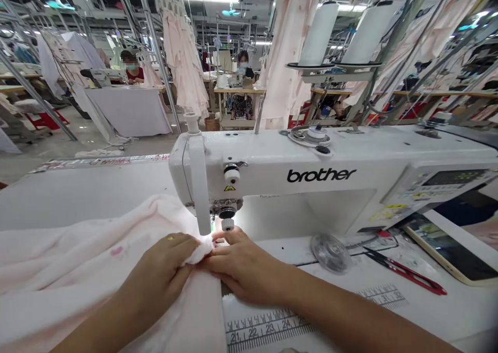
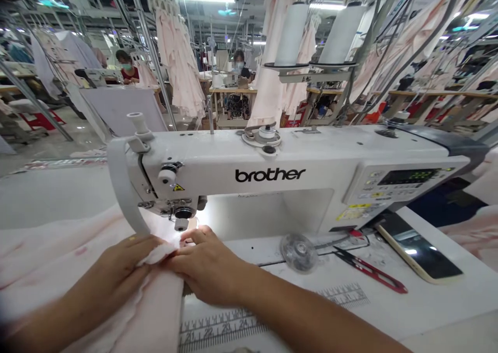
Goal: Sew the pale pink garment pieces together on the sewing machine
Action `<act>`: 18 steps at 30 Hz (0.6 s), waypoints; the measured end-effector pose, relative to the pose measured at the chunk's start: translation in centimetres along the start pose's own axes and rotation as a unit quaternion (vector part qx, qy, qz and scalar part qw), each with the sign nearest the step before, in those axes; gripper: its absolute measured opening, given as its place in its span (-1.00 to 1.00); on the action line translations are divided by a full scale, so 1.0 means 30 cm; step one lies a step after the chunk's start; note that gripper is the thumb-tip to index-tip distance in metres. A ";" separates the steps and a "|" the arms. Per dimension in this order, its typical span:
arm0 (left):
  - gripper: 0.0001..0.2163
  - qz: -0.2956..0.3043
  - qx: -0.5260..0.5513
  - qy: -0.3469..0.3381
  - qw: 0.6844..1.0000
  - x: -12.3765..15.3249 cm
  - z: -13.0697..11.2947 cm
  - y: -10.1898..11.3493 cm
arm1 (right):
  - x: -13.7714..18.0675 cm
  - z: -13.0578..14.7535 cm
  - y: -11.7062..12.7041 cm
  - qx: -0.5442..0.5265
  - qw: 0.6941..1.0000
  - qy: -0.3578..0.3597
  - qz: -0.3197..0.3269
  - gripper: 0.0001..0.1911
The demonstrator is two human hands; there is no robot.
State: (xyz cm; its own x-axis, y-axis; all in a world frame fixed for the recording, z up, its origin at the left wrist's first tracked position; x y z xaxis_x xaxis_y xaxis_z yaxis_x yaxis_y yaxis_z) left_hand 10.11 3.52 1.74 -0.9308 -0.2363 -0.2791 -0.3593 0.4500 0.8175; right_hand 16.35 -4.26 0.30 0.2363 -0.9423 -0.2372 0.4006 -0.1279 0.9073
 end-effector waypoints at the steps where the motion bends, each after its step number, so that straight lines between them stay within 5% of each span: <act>1: -0.80 0.025 0.030 0.033 0.999 0.000 0.018 -0.018 | 0.002 0.002 0.000 0.013 1.000 0.014 0.007 -0.74; 5: -0.77 0.069 0.126 0.143 0.979 0.014 0.087 -0.061 | 0.016 0.024 0.015 0.105 0.989 0.100 -0.008 -0.81; 11: -0.65 0.073 0.153 0.188 0.968 0.027 0.127 -0.082 | 0.059 0.089 -0.015 0.172 0.956 0.238 0.026 -0.69; 14: -0.66 0.080 0.120 0.129 0.981 0.012 0.093 -0.073 | 0.072 0.124 -0.030 0.210 0.941 0.264 0.015 -0.83; 18: -0.79 0.141 0.055 -0.031 0.988 0.006 -0.015 -0.084 | 0.078 0.148 -0.044 0.232 0.933 0.276 -0.007 -0.82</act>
State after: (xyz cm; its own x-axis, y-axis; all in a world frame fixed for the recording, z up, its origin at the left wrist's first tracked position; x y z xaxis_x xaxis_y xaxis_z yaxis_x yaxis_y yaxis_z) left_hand 10.86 1.94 -0.14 -0.9960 -0.0370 -0.0815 -0.0878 0.5815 0.8088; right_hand 12.44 -7.67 0.08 0.7045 -0.6535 -0.2768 0.0104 -0.3805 0.9247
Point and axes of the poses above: each hand's wrist, its own x-axis away from the middle knuckle, its own y-axis out of the back of the hand, z = x × y, the point moved 9 cm from there along -x, towards the middle knuckle, and after that the axes turned 5 degrees about x, right-handed, at the moved point
